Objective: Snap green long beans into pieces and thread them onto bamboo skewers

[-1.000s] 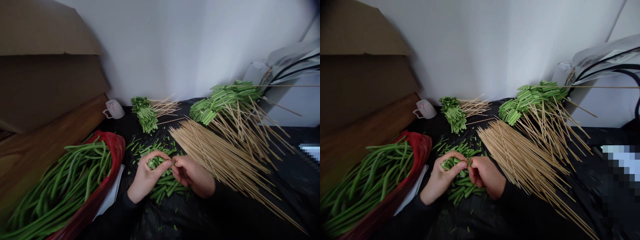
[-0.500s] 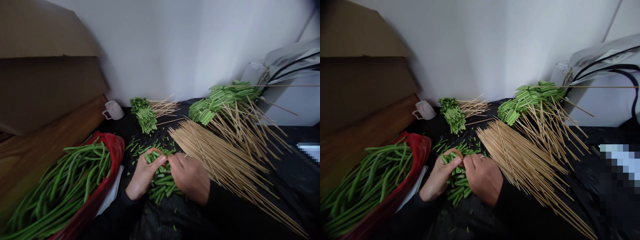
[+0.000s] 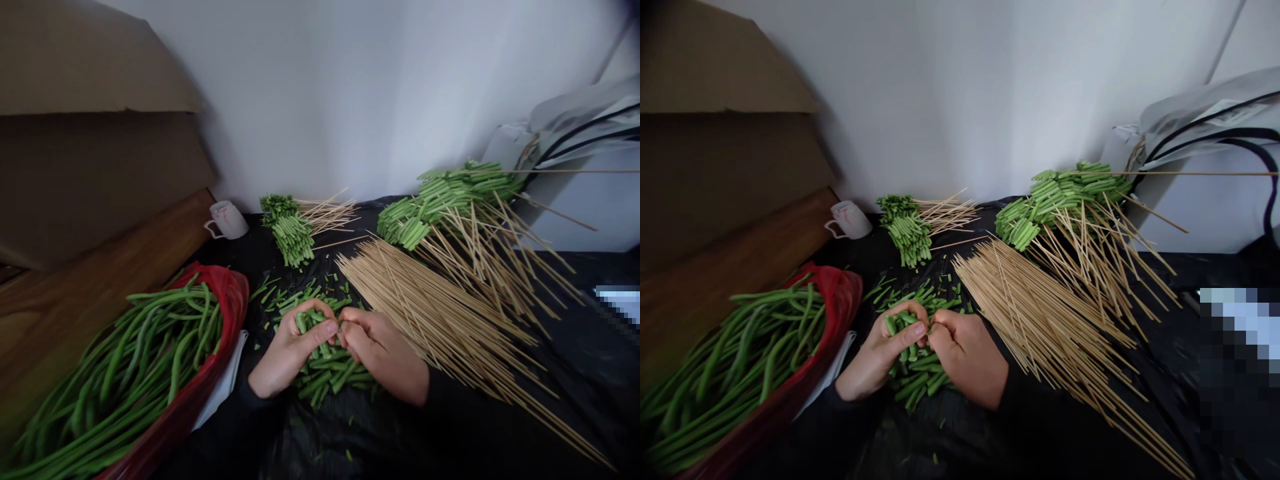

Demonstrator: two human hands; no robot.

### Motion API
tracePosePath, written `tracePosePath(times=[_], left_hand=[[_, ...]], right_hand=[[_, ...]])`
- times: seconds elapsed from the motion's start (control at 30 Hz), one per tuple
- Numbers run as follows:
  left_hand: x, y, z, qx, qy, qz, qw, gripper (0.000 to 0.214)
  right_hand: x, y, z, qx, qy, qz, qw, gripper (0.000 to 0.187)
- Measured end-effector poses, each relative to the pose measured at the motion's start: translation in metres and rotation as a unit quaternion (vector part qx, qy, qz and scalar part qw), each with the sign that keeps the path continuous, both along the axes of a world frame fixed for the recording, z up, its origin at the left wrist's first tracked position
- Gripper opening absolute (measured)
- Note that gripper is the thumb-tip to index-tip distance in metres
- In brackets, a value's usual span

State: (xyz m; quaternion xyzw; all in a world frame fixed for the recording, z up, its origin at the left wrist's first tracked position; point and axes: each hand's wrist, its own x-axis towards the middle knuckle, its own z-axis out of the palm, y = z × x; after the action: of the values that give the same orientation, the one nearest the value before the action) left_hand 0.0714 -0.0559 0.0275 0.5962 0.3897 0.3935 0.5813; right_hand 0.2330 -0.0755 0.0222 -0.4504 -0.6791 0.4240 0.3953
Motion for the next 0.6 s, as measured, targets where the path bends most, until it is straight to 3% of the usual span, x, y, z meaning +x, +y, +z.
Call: tracePosePath(times=[0.07, 0.13, 0.17, 0.23, 0.3, 0.43, 0.5, 0.6], left_hand=[[0.000, 0.001, 0.001, -0.016, -0.002, -0.001, 1.000, 0.021], [-0.003, 0.003, 0.004, -0.033, 0.015, -0.005, 0.999, 0.022], [-0.005, 0.004, 0.006, -0.042, 0.028, -0.010, 0.999, 0.023], [-0.010, 0.006, 0.010, -0.066, 0.065, -0.033, 0.995, 0.024], [-0.014, 0.007, 0.013, -0.092, 0.108, -0.085, 0.986, 0.023], [-0.018, 0.005, 0.014, -0.125, 0.135, -0.173, 0.968, 0.022], [-0.019, 0.006, 0.013, -0.117, 0.101, -0.152, 0.976, 0.021], [-0.023, 0.011, 0.013, -0.107, -0.011, -0.073, 0.991, 0.027]], right_hand=[[0.002, 0.001, 0.000, 0.015, -0.007, 0.008, 1.000, 0.027], [0.003, 0.002, -0.002, 0.110, -0.081, -0.008, 0.991, 0.026], [0.004, 0.002, -0.004, 0.183, -0.137, -0.013, 0.973, 0.025], [0.006, 0.004, -0.008, 0.328, -0.245, -0.009, 0.912, 0.023], [0.008, 0.006, -0.012, 0.408, -0.302, -0.011, 0.862, 0.024], [0.015, 0.012, -0.015, 0.401, -0.306, -0.082, 0.860, 0.023], [0.019, 0.015, -0.016, 0.385, -0.310, -0.107, 0.863, 0.023], [0.024, 0.020, -0.017, 0.360, -0.315, -0.141, 0.867, 0.023]])
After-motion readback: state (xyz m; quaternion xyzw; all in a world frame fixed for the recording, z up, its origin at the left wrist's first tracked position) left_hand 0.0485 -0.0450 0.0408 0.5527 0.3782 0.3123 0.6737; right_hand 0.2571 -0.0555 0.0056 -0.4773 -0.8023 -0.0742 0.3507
